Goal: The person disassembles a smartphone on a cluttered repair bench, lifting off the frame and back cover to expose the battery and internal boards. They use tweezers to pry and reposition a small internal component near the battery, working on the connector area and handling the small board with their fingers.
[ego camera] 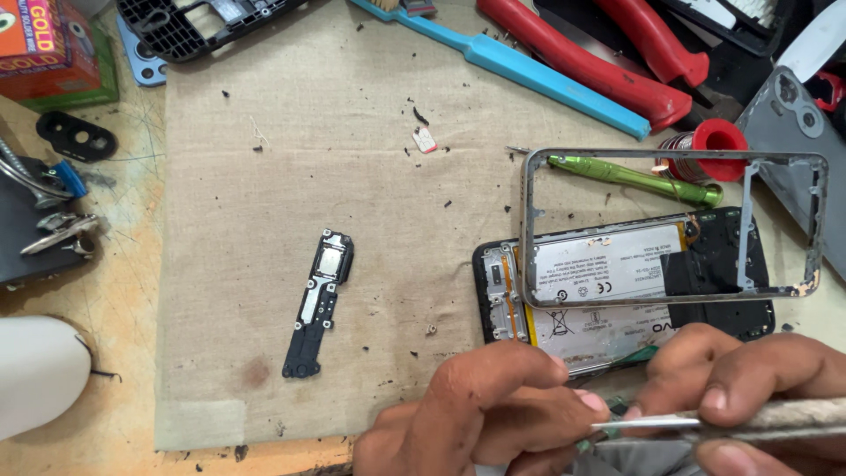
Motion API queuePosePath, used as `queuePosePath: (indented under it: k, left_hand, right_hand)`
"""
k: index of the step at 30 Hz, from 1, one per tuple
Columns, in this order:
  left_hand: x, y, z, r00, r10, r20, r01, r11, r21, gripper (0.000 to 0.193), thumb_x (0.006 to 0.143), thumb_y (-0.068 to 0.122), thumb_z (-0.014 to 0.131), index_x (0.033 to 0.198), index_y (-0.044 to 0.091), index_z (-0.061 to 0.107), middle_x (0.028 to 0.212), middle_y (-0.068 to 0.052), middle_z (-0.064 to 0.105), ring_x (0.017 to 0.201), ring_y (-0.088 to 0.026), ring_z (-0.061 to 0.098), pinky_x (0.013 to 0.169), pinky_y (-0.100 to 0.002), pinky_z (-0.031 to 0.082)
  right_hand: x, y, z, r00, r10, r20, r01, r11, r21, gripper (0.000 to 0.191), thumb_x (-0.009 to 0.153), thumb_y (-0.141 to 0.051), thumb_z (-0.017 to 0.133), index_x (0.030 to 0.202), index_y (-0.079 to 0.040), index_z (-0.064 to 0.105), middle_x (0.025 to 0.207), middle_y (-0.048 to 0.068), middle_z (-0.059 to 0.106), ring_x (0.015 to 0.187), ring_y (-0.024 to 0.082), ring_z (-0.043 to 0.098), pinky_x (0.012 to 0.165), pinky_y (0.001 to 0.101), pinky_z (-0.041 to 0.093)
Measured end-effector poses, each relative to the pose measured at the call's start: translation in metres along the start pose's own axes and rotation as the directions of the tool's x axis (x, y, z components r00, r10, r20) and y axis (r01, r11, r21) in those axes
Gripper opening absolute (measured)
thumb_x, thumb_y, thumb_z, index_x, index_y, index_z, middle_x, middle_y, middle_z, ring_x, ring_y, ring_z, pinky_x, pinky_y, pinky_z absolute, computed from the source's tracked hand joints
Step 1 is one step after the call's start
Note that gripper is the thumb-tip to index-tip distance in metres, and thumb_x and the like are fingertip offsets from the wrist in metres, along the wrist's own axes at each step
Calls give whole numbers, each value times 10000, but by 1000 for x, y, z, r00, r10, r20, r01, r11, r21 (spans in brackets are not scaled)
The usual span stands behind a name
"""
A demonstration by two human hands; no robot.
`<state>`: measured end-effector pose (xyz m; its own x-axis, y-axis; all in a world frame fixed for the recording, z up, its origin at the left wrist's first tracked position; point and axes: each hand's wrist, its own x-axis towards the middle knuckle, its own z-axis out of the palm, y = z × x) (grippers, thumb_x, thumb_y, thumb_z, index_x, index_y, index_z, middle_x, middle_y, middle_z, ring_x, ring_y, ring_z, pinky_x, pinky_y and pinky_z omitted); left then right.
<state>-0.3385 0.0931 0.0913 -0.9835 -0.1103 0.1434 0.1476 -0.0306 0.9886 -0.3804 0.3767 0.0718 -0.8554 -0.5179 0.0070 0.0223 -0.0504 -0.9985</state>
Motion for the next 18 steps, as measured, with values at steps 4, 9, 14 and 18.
queuePosePath:
  k: [4, 9, 14, 18]
  left_hand:
    - [-2, 3, 1, 999, -13, -30, 14, 1000, 26, 315, 900, -5, 778, 1124, 72, 569, 841, -2, 828, 612, -29, 723, 600, -198, 620]
    - [-3, -2, 3, 995, 34, -92, -26, 996, 84, 375, 858, 65, 823, 1117, 89, 553, 823, 19, 820, 760, -71, 817, 739, -258, 666]
    - [-3, -6, 0, 999, -37, -25, 36, 999, -20, 397, 850, 68, 822, 1139, 81, 550, 882, -39, 841, 881, -150, 850, 829, -343, 627]
    - [-1, -5, -1, 992, -114, 54, 118, 990, -74, 331, 875, 66, 807, 1135, 95, 603, 914, -56, 842, 924, -156, 858, 817, -338, 634]
  right_hand:
    - [-4, -9, -4, 995, 92, -45, -84, 984, 155, 261, 924, 53, 715, 1137, -30, 589, 984, 351, 705, 1001, 333, 583, 847, 484, 529]
    - [-1, -17, 0, 989, 92, -112, -55, 953, 299, 220, 935, 7, 708, 1129, -11, 605, 948, 365, 726, 1007, 336, 552, 946, 505, 495]
    - [-3, -21, 3, 961, 118, -251, -18, 930, 368, 248, 939, -74, 728, 1120, 0, 577, 894, 350, 727, 981, 335, 541, 1041, 490, 458]
    - [-14, -9, 8, 910, 59, -411, 91, 938, 335, 253, 946, -130, 740, 1071, 4, 566, 836, 253, 671, 871, 297, 545, 853, 422, 493]
